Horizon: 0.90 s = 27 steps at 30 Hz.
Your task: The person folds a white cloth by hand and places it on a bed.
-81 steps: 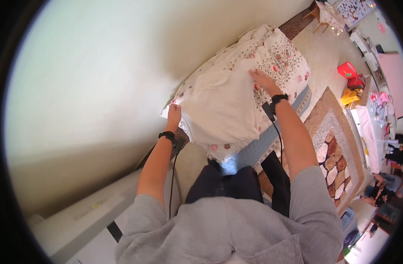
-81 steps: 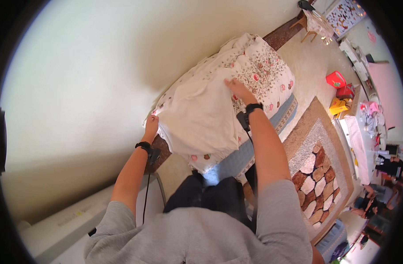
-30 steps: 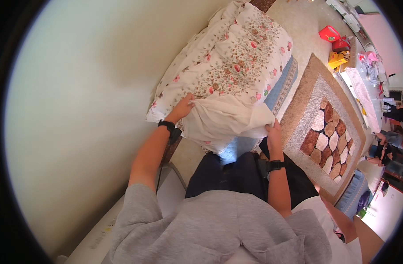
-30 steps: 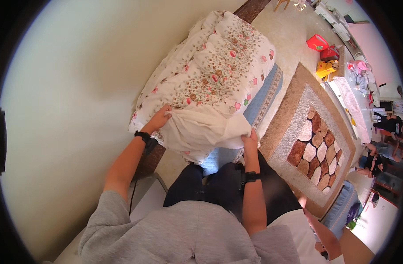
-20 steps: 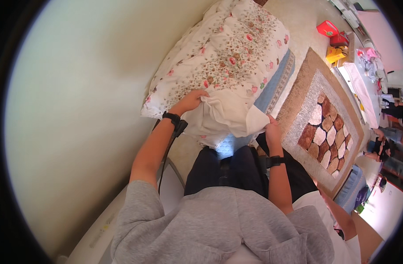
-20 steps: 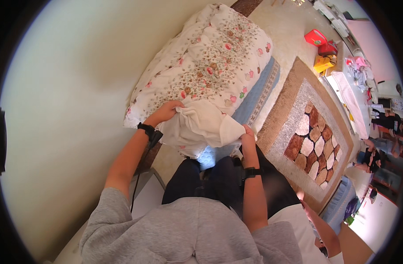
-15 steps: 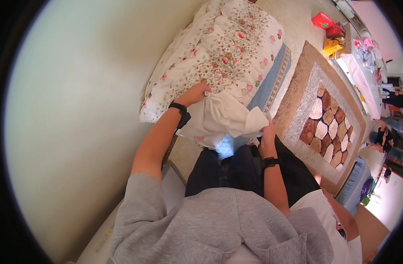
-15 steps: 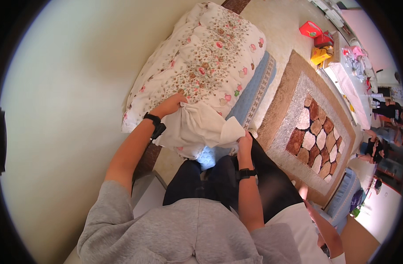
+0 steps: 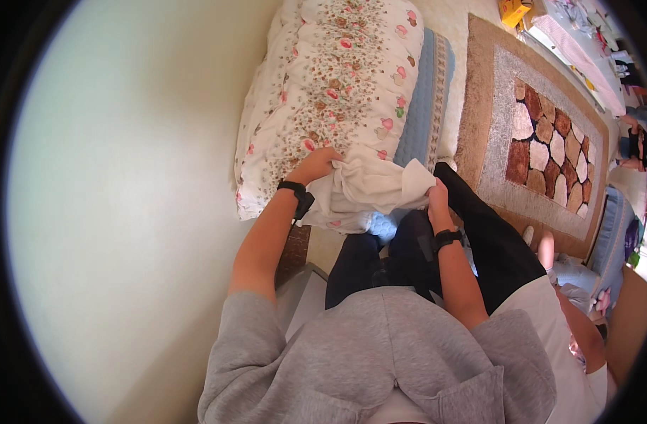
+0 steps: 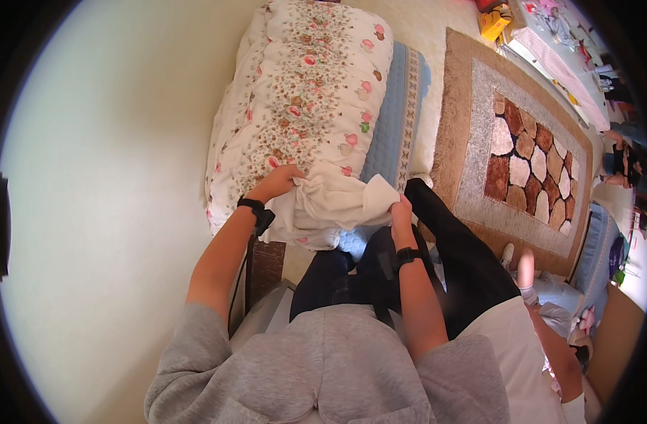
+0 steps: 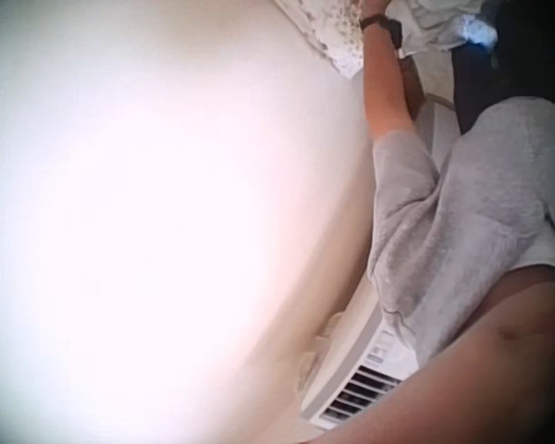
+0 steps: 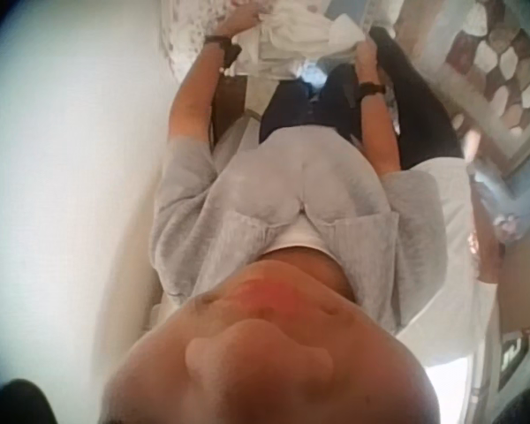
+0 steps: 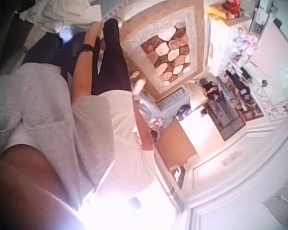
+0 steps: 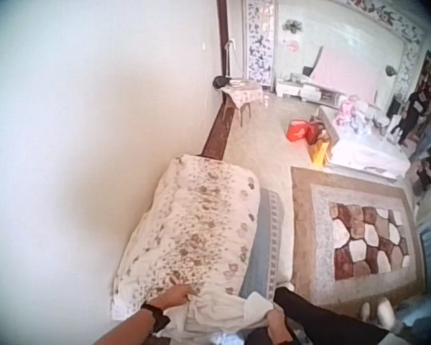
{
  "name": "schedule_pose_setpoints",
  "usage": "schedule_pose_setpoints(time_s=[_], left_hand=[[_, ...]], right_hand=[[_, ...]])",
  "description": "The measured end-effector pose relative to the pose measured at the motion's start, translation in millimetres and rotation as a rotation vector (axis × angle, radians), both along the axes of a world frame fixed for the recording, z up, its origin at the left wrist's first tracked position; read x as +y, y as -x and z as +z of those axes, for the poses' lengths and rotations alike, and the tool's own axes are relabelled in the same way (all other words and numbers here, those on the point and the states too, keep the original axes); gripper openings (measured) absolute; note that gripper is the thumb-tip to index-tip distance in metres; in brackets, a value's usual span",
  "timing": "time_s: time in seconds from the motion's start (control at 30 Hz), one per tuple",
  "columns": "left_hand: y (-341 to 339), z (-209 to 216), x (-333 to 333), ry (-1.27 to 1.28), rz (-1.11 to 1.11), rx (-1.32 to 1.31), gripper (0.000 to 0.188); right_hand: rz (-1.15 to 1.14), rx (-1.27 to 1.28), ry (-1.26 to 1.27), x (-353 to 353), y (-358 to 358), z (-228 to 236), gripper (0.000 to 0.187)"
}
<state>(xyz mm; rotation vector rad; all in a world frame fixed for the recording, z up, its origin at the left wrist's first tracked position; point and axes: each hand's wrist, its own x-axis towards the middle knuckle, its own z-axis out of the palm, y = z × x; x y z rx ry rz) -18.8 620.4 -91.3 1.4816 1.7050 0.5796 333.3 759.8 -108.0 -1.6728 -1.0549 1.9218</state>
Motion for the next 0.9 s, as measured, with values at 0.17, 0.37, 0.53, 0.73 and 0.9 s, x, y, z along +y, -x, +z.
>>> schedule_pose_setpoints(time_s=[0.17, 0.37, 0.53, 0.73, 0.9], left_hand=[[6.9, 53.9, -38.8, -0.004, 0.492, -0.168, 0.028], [47.3, 127.6, -125.9, -0.139, 0.497, 0.153, 0.041], [59.6, 253.0, -141.8, -0.182, 0.585, 0.210, 0.027], [11.6, 272.2, -161.9, -0.497, 0.667, 0.586, 0.055], [-31.6, 121.5, -209.7, -0.390, 0.694, 0.487, 0.042]], right_hand=[[-0.213, 0.281, -0.018, 6.9, 1.4, 22.0, 0.049], [0.457, 0.336, -0.052, 43.9, 71.8, 122.4, 0.061], [0.600, 0.564, -0.401, 93.9, 128.1, 227.4, 0.062], [0.624, 0.430, -0.933, 69.4, 108.8, 288.6, 0.042], [0.885, 0.177, -0.658, 26.4, 61.1, 149.0, 0.031]])
